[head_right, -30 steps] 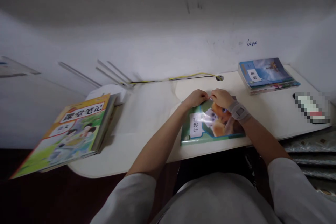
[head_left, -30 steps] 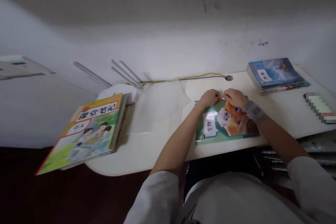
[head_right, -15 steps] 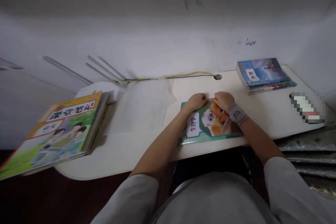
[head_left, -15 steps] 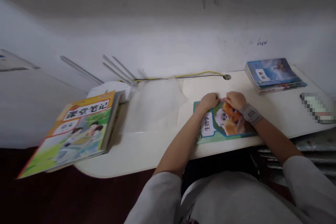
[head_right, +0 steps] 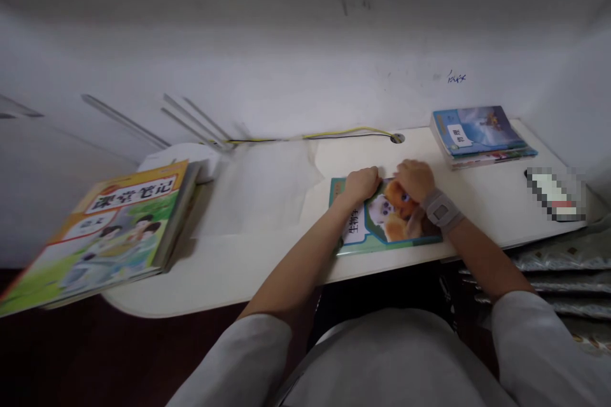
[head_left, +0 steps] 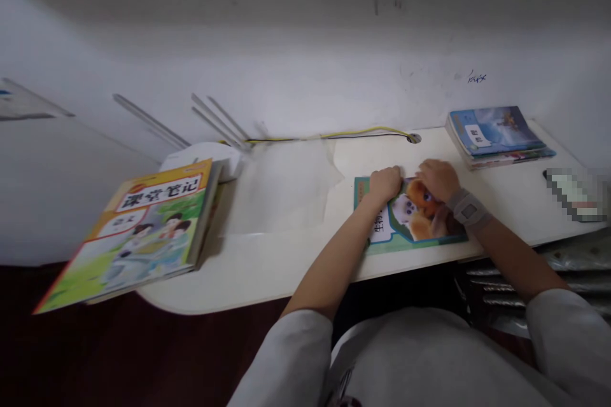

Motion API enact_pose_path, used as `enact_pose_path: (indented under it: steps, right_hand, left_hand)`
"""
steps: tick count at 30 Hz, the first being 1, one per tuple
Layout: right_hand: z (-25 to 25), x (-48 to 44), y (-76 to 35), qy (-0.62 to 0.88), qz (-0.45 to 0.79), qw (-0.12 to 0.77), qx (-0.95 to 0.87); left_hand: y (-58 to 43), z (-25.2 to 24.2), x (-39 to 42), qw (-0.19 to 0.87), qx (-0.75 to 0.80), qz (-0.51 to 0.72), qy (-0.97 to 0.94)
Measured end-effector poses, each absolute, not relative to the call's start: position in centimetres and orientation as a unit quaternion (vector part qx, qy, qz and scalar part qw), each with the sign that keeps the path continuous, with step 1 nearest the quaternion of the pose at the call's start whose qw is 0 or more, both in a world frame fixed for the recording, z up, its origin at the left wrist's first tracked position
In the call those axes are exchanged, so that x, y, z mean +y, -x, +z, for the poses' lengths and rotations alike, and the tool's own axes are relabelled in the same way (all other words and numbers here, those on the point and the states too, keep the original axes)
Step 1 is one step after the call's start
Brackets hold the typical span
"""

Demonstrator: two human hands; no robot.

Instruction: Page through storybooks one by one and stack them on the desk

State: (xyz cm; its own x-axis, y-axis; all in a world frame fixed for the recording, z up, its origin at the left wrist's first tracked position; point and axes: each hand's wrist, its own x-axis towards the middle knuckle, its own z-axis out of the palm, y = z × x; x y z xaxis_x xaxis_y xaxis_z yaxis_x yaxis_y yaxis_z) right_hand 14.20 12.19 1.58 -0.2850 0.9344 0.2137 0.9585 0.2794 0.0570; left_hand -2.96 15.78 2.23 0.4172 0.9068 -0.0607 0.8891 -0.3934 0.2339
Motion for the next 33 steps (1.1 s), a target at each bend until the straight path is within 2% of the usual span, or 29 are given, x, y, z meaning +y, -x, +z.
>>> enact_pose_path:
  steps: [4,13,17,20,25,33]
  right_hand:
    - [0.0,10.9,-13.3,0.467,-0.013,0.061,-0.882]
    - [-1.8,10.6,-16.4,0.511,-0.022,0.068,-0.856]
    - [-1.8,10.5,-16.1,0.508,-0.037,0.074,-0.857]
    - [-1.8,10.5,-16.0,0.504,-0.039,0.075,-0.860]
    - [-2.1,10.4,-16.3,0.500,-0.045,0.087,-0.861]
    - [-1.8,10.0,-16.0,0.503,-0.056,0.107,-0.856]
  left_hand:
    - [3.4,2.2,15.3,0.099,0.544,0.054,-0.831]
    - [7.6,1.8,16.3,0.076,0.600,0.047,-0.795]
    - [8.9,2.3,15.9,-0.003,0.631,0.047,-0.774]
    - [7.5,2.3,14.2,-0.038,0.591,0.074,-0.802]
    - [4.0,0.6,11.0,0.045,0.446,0.037,-0.893]
    - [7.7,-1.0,11.9,0.064,0.511,0.087,-0.853]
